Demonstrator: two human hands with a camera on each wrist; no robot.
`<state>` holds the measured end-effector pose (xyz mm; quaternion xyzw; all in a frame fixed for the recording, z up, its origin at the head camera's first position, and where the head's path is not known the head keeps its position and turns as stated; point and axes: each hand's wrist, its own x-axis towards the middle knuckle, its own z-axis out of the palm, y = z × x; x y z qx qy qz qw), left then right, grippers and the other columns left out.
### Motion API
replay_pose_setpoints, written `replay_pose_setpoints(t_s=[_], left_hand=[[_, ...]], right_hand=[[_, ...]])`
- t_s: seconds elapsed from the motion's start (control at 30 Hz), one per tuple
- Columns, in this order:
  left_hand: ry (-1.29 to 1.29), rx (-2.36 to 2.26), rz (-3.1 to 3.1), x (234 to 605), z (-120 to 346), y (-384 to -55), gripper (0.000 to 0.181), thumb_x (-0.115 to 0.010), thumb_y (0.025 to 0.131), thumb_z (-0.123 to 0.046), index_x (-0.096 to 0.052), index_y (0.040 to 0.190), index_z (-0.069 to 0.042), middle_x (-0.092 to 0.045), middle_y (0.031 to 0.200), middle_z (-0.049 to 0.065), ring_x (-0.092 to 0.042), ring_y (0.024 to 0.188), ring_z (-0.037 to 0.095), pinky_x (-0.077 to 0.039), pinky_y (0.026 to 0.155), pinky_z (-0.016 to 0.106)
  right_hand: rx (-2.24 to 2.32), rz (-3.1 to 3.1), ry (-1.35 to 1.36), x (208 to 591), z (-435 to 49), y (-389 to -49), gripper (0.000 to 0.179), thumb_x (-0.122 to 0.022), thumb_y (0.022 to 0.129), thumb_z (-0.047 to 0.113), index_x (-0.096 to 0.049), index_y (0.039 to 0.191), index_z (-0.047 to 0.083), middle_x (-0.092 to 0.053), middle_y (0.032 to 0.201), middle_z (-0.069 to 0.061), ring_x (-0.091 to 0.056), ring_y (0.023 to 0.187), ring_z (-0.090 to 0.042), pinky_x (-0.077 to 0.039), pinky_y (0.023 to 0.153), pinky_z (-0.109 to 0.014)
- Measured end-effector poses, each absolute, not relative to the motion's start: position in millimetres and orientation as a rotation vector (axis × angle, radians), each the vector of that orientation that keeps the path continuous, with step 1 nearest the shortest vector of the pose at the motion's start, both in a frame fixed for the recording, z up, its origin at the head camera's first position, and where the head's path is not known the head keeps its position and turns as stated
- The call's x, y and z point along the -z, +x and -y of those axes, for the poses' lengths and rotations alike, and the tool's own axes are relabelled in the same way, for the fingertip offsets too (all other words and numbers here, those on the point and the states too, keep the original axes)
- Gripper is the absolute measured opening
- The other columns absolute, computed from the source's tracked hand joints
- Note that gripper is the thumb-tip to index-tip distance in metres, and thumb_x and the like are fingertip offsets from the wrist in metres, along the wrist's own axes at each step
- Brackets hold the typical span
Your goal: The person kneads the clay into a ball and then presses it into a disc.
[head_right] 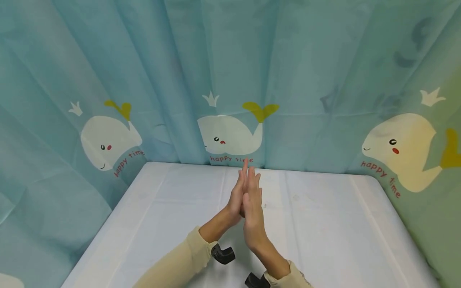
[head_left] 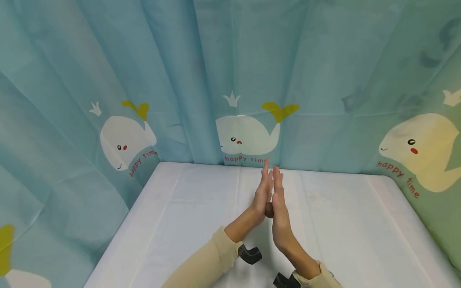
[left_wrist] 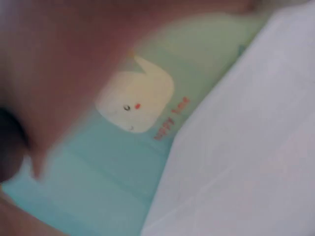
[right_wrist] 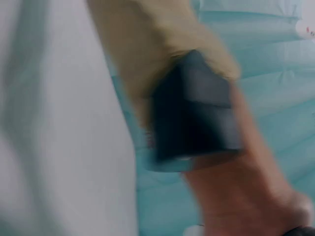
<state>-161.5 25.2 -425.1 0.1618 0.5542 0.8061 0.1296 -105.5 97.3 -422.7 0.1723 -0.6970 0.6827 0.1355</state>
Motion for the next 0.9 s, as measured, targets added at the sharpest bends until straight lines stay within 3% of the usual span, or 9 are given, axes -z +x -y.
replay_pose_setpoints(t_s=[0.13, 0.27, 0.47, 0.63, 0.73, 0.9], left_hand=[[0.528, -2.283, -1.601, 433, -29, -158, 0.064, -0.006, 0.108, -0.058, 0.003, 0.166, -0.032, -0.005, 0.172, 0.006, -0.007, 0.158, 0.026, -0.004, 0.124, 0.056], [0.570, -2.256, -1.621, 431, -30, -153, 0.069, -0.007, 0.106, -0.063, 0.001, 0.167, -0.030, -0.002, 0.172, 0.010, -0.007, 0.158, 0.031, -0.008, 0.125, 0.053], [0.446, -2.288, -1.692, 429, -19, -164, 0.064, -0.009, 0.108, -0.058, -0.001, 0.167, -0.033, -0.006, 0.172, 0.007, -0.013, 0.157, 0.030, -0.006, 0.124, 0.057], [0.512, -2.221, -1.768, 433, -20, -166, 0.063, -0.006, 0.109, -0.054, 0.000, 0.167, -0.028, -0.002, 0.173, 0.002, -0.006, 0.158, 0.025, -0.001, 0.123, 0.060], [0.544, -2.241, -1.699, 431, -23, -159, 0.065, -0.007, 0.109, -0.057, 0.000, 0.167, -0.029, 0.000, 0.173, 0.004, -0.004, 0.158, 0.025, -0.004, 0.125, 0.056], [0.547, -2.254, -1.747, 428, -18, -162, 0.066, -0.007, 0.109, -0.057, 0.002, 0.167, -0.028, 0.001, 0.172, 0.007, -0.009, 0.157, 0.030, -0.006, 0.125, 0.054]], right_hand=[[-1.859, 2.015, 0.416, 420, -105, -121, 0.059, -0.019, 0.111, 0.039, -0.002, 0.166, 0.032, 0.006, 0.172, 0.009, 0.012, 0.157, -0.017, 0.015, 0.121, -0.055], [-1.903, 2.001, 0.258, 433, -116, -142, 0.057, -0.018, 0.111, 0.043, 0.001, 0.165, 0.040, 0.009, 0.170, 0.016, 0.014, 0.155, -0.010, 0.013, 0.121, -0.053], [-1.995, 2.079, 0.415, 438, -97, -119, 0.059, -0.017, 0.111, 0.041, 0.002, 0.166, 0.032, 0.009, 0.171, 0.008, 0.017, 0.155, -0.019, 0.011, 0.116, -0.069], [-1.899, 2.050, 0.430, 420, -98, -125, 0.059, -0.019, 0.110, 0.039, -0.002, 0.167, 0.030, 0.006, 0.171, 0.009, 0.013, 0.156, -0.014, 0.013, 0.119, -0.061], [-1.837, 2.044, 0.342, 424, -108, -144, 0.059, -0.019, 0.111, 0.038, -0.001, 0.166, 0.031, 0.006, 0.171, 0.012, 0.013, 0.155, -0.010, 0.013, 0.121, -0.055], [-1.884, 2.086, 0.329, 443, -102, -138, 0.059, -0.018, 0.111, 0.038, 0.002, 0.166, 0.030, 0.008, 0.171, 0.011, 0.017, 0.155, -0.014, 0.015, 0.118, -0.061]])
